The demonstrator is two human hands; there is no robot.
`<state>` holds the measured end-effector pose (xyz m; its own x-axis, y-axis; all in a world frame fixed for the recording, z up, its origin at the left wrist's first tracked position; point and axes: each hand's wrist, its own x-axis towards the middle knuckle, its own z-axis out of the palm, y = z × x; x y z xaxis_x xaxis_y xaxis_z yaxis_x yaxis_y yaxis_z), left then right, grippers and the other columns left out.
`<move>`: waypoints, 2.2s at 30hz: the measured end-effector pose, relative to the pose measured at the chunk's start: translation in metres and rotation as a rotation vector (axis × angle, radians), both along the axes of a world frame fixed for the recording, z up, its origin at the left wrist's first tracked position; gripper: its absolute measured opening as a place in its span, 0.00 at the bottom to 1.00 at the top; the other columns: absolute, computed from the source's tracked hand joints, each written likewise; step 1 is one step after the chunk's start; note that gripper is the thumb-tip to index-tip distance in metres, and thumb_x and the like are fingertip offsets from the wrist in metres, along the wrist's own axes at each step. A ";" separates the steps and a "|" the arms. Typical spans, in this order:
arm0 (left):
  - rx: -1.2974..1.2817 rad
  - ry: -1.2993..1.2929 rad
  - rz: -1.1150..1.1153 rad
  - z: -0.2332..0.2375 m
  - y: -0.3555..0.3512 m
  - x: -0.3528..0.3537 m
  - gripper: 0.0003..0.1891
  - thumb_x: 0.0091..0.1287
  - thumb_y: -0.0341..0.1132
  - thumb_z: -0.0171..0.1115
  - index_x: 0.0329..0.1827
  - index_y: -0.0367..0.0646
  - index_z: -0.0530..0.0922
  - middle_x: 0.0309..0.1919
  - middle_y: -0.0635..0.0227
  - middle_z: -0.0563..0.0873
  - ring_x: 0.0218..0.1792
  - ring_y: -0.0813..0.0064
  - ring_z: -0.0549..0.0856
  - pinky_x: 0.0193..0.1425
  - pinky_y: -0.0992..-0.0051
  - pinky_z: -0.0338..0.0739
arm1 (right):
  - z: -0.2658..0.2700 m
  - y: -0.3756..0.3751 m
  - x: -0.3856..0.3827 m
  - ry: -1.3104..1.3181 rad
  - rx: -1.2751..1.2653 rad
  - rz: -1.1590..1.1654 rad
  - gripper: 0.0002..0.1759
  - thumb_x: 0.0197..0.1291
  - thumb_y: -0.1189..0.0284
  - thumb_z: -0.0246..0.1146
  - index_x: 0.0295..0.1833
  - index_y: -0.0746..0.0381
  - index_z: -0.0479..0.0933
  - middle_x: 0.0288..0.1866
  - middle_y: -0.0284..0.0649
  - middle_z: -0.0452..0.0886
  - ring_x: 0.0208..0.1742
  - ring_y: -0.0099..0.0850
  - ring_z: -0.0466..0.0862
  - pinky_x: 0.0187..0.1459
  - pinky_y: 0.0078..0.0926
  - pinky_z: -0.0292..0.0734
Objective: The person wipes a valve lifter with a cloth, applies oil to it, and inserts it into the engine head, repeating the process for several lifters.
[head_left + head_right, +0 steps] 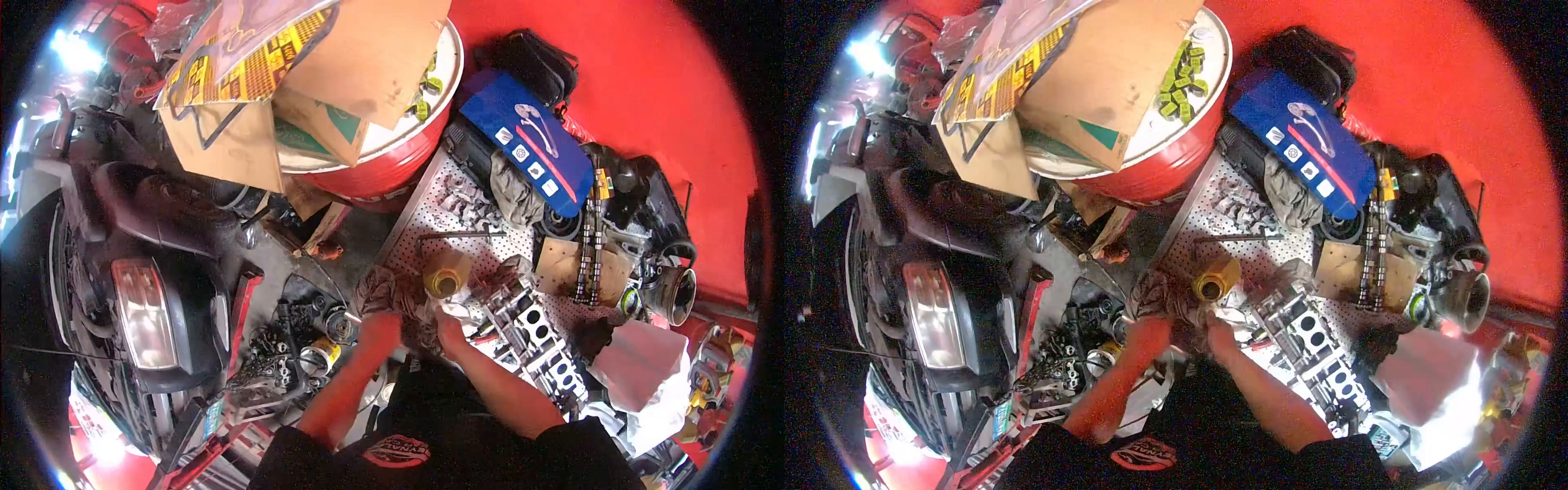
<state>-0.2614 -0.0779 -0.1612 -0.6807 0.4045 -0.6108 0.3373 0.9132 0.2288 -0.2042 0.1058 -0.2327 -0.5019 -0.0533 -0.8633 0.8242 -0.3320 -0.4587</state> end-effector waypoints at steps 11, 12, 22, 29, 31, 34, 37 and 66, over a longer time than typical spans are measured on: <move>0.085 0.773 -0.158 0.154 0.118 -0.327 0.13 0.67 0.30 0.53 0.53 0.45 0.79 0.35 0.55 0.86 0.37 0.53 0.87 0.43 0.55 0.80 | 0.082 0.023 0.047 0.603 0.639 0.780 0.45 0.57 0.60 0.69 0.75 0.63 0.57 0.76 0.64 0.49 0.73 0.59 0.60 0.72 0.49 0.61; 0.055 0.714 -0.190 0.153 0.122 -0.340 0.12 0.67 0.31 0.52 0.51 0.44 0.79 0.35 0.55 0.86 0.37 0.53 0.87 0.43 0.56 0.80 | 0.088 0.028 0.051 0.593 0.634 0.762 0.43 0.56 0.59 0.70 0.73 0.64 0.61 0.76 0.62 0.49 0.73 0.57 0.63 0.71 0.46 0.63; -0.030 0.667 -0.272 0.153 0.128 -0.352 0.13 0.72 0.37 0.47 0.48 0.39 0.77 0.34 0.45 0.87 0.37 0.47 0.87 0.43 0.49 0.79 | 0.098 0.052 0.092 0.599 0.697 0.588 0.23 0.59 0.63 0.68 0.58 0.59 0.74 0.64 0.50 0.71 0.63 0.50 0.76 0.61 0.45 0.75; 0.655 0.333 0.183 0.199 0.104 -0.238 0.15 0.74 0.35 0.53 0.59 0.37 0.71 0.34 0.58 0.87 0.36 0.64 0.86 0.39 0.63 0.80 | 0.158 0.060 0.061 0.454 0.463 0.354 0.17 0.62 0.67 0.66 0.53 0.63 0.78 0.45 0.48 0.85 0.45 0.43 0.86 0.48 0.37 0.80; 1.091 -0.158 0.440 0.197 0.091 -0.186 0.19 0.73 0.27 0.53 0.66 0.39 0.69 0.32 0.68 0.83 0.29 0.82 0.77 0.36 0.81 0.75 | 0.173 0.060 0.052 0.647 0.541 0.193 0.13 0.65 0.73 0.64 0.54 0.64 0.78 0.43 0.47 0.86 0.42 0.35 0.87 0.45 0.31 0.81; 1.480 -0.473 0.465 0.198 0.090 -0.095 0.20 0.74 0.30 0.56 0.66 0.35 0.68 0.34 0.63 0.83 0.33 0.76 0.80 0.40 0.75 0.76 | 0.229 0.070 0.035 0.865 0.571 0.009 0.15 0.63 0.79 0.66 0.55 0.65 0.76 0.53 0.43 0.83 0.42 0.27 0.84 0.44 0.23 0.80; 1.748 -0.885 0.503 0.198 0.096 -0.015 0.23 0.74 0.37 0.56 0.67 0.34 0.68 0.38 0.61 0.81 0.37 0.71 0.80 0.42 0.72 0.75 | 0.266 0.077 0.041 1.083 0.619 -0.121 0.24 0.57 0.81 0.69 0.60 0.63 0.75 0.45 0.38 0.76 0.39 0.25 0.78 0.42 0.23 0.76; 0.685 -0.552 -0.476 0.269 0.131 0.228 0.07 0.64 0.26 0.63 0.44 0.38 0.82 0.31 0.66 0.85 0.33 0.76 0.84 0.42 0.73 0.77 | 0.292 0.105 0.335 0.879 -0.115 -0.042 0.29 0.68 0.76 0.61 0.73 0.63 0.64 0.44 0.33 0.79 0.43 0.21 0.77 0.48 0.22 0.75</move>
